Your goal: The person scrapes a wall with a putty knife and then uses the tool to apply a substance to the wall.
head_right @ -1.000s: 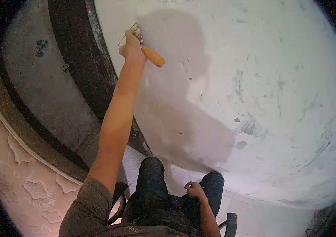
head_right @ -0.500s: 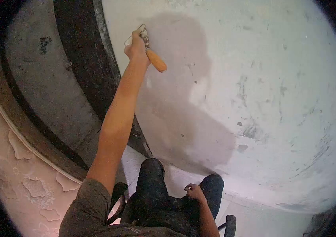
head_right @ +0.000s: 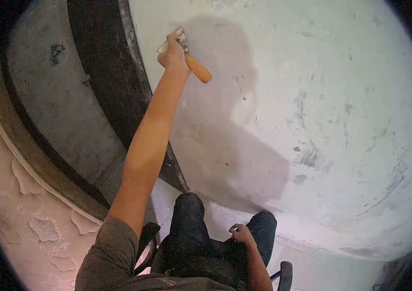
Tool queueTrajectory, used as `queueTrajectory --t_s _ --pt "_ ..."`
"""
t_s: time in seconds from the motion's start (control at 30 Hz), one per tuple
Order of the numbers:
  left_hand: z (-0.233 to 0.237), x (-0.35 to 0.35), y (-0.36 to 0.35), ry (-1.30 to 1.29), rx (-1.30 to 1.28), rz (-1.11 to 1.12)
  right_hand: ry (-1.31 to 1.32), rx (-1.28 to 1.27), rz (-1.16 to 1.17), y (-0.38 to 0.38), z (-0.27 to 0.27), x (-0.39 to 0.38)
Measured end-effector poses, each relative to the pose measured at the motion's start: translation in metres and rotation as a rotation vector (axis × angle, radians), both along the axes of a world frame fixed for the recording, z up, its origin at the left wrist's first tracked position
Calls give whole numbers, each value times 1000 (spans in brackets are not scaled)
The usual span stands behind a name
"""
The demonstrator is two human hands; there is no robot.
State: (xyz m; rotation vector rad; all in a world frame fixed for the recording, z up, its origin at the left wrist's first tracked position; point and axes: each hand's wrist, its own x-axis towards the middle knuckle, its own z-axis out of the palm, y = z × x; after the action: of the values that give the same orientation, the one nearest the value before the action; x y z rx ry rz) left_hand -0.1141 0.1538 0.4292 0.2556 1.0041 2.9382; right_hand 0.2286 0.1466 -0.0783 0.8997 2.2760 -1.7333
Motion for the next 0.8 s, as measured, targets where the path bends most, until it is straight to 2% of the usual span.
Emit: queueTrajectory --t_s 0.1,0.3,0.57,0.67,0.7,0.8 --pt "-1 -9 3 59 24 10 -49 4 -9 0 3 -2" --pt "2 1 3 -9 80 47 -33 51 22 2 -6 -1" --pt "-3 3 -4 51 96 -31 -39 35 -33 0 6 0" --pt "-14 16 -11 141 49 36 -36 -1 -72 4 1 3" --pt "-20 17 -12 95 -6 48 -37 -13 -70 3 0 2" --pt "-48 20 -25 149 -48 -47 -46 5 -69 2 5 2"
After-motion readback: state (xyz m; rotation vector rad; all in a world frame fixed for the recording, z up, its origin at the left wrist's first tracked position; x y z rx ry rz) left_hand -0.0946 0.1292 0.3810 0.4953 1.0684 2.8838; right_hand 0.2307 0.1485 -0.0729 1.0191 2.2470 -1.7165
